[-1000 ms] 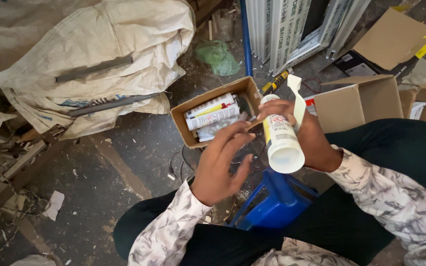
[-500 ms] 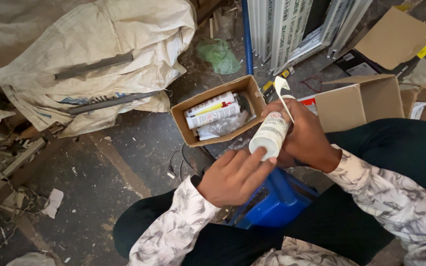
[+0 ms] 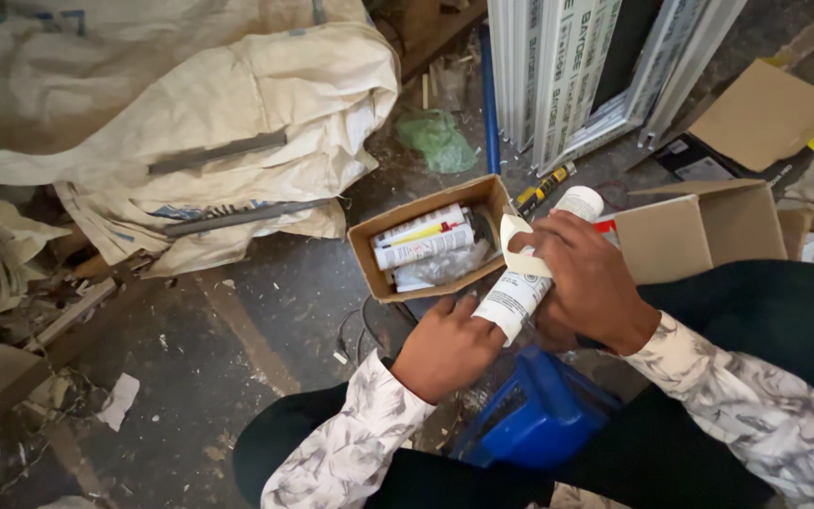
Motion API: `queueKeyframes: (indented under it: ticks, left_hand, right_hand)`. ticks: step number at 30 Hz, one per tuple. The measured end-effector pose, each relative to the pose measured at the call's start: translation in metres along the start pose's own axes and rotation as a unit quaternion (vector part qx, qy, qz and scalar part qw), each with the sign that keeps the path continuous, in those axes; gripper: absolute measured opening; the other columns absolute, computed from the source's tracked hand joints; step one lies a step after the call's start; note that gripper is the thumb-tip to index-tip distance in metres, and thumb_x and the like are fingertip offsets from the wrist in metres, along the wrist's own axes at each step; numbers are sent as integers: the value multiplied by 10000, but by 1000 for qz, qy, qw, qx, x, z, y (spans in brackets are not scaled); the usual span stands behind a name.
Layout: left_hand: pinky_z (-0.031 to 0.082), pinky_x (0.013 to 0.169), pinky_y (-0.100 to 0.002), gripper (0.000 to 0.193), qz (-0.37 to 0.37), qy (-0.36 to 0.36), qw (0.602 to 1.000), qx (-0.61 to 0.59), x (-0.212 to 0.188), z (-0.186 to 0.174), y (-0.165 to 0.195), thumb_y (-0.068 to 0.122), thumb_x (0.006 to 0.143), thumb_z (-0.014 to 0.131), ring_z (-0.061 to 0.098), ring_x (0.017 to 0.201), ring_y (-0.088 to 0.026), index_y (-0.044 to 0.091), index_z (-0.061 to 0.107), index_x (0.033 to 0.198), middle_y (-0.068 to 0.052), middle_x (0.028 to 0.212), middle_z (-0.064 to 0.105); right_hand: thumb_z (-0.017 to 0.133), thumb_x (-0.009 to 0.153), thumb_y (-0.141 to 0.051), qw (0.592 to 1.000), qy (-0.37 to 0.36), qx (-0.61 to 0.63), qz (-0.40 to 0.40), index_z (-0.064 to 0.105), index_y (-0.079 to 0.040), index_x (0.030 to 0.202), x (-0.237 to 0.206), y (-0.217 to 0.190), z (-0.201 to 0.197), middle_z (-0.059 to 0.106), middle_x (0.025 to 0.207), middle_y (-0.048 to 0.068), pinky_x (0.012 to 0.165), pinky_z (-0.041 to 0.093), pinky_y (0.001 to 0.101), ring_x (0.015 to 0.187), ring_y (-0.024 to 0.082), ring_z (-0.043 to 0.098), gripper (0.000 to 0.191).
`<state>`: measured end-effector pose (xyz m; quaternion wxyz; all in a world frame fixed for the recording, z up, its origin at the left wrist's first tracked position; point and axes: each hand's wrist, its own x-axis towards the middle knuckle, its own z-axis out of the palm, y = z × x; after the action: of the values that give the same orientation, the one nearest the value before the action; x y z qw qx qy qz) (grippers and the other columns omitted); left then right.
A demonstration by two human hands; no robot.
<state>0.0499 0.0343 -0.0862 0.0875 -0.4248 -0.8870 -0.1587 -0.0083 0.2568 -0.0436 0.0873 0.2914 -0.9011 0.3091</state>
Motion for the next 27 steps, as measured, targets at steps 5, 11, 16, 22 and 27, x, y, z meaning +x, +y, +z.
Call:
queueKeyframes:
  ticks: [5,11,16,22,27]
  left_hand:
    - [528,740,-386,136,-7,-18,998,-53,3,-16,-1,205,850,684,678,864,-234,96,678,932,-40,883,685]
    - [513,728,-368,387,-3,60,993,-105,11,-40,0,191,827,750,666,812,-204,21,663,1163,-54,1054,707]
    - [550,765,-364,276,-27,113,982,-148,15,-48,1,120,907,742,712,880,-229,53,664,1163,-83,1207,722]
    - [569,772,-396,260,-66,105,972,-199,19,-49,4,103,906,742,717,885,-282,53,663,1149,-93,1206,711]
    - [561,758,-411,284,-63,83,973,-204,18,-49,2,71,891,721,715,892,-302,50,646,1165,-103,1204,687]
  right_hand:
    - [734,685,-68,1000,10,22,12,636,-13,1156,-1,0,-2,678,1102,191,955,498,489,1080,420,632,485]
    - [709,679,-37,998,38,-21,35,620,9,1156,-8,13,2,683,1161,217,1007,480,512,1145,453,617,487]
    - [643,635,4,997,43,-38,50,616,40,1163,-10,15,-1,667,1151,245,1016,476,516,1150,465,604,530]
    - [639,670,13,996,38,-29,69,620,23,1140,-9,16,-2,676,1103,226,978,483,511,1123,455,614,470]
    - [642,642,-1,998,20,-19,63,607,46,1143,-12,17,2,661,1075,245,926,475,525,1060,476,601,504]
